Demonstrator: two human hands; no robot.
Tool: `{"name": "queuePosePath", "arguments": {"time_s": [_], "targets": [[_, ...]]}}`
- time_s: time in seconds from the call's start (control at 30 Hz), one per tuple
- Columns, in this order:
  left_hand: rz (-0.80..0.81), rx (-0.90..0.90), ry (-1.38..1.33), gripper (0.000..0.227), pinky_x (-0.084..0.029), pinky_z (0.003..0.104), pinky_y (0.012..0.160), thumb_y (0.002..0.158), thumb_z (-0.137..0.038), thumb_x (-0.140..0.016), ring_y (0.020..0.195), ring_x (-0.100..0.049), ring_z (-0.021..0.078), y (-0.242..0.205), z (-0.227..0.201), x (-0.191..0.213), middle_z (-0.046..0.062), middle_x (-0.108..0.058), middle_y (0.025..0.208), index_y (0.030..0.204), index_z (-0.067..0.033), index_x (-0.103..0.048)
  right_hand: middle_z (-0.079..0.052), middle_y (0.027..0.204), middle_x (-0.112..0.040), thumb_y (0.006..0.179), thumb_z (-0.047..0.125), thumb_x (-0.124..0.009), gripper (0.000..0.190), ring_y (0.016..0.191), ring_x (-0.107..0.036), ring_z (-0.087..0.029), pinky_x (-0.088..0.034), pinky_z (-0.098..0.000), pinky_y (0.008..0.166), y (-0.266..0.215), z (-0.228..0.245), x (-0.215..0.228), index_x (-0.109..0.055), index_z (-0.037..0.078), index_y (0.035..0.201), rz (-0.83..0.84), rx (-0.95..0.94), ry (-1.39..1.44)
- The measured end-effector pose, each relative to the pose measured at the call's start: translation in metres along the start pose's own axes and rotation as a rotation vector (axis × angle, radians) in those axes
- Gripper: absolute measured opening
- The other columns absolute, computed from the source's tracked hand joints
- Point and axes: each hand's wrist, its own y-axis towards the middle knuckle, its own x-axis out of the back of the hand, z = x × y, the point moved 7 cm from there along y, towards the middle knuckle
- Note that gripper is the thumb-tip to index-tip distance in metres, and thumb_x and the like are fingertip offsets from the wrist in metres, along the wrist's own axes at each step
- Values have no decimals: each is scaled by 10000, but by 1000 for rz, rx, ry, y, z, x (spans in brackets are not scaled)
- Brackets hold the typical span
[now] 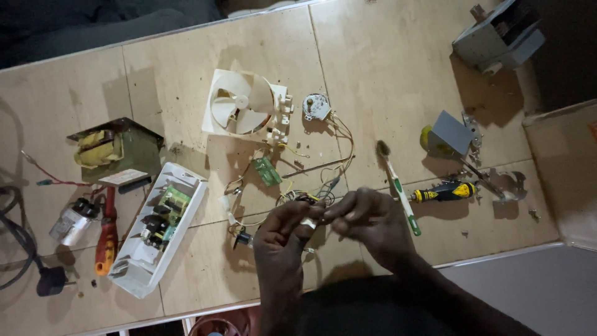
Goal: The person uses a screwdriver to work on a small cylindrical electronic component, then picks up a white circular component and continues to manipulate it with the screwdriver. The workspace contains various disassembled electronic parts and tools.
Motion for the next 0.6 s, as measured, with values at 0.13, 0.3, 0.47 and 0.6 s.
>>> {"name": "queuePosePath", "arguments": {"time_s": [0.13,0.3,0.47,0.6], "targets": [[-210,157,-63,244,-683,422,834,884,58,-672,945,-785,379,7,2,18,315,-776,1091,1128,78,-669,-176,922,-685,928,-73,-671,303,891,-742,-374,-610,-422,761,-4,-10,4,-445,107,837,120,-69,533],[29,-113,614,253,-639,268,854,899,-13,-578,940,-800,168,16,-46,-11,75,-835,1015,1023,-46,-796,-86,824,-694,932,20,-688,161,776,-709,-212,-597,-338,721,-5,10,20,-547,94,910,79,-106,572],[-54,-371,600,119,-697,349,831,911,30,-618,1096,-781,303,-4,-108,-20,165,-745,1057,981,-44,-679,-77,812,-653,956,110,-691,125,738,-664,-217,-569,-350,678,-9,24,72,-567,101,968,55,-18,383],[-179,-433,755,104,-581,235,488,927,-31,-689,553,-754,156,-6,-139,-28,89,-755,692,825,-10,-685,-61,829,-649,970,151,-684,123,744,-651,-203,-552,-342,685,-14,45,107,-571,140,924,-48,57,280]]}}
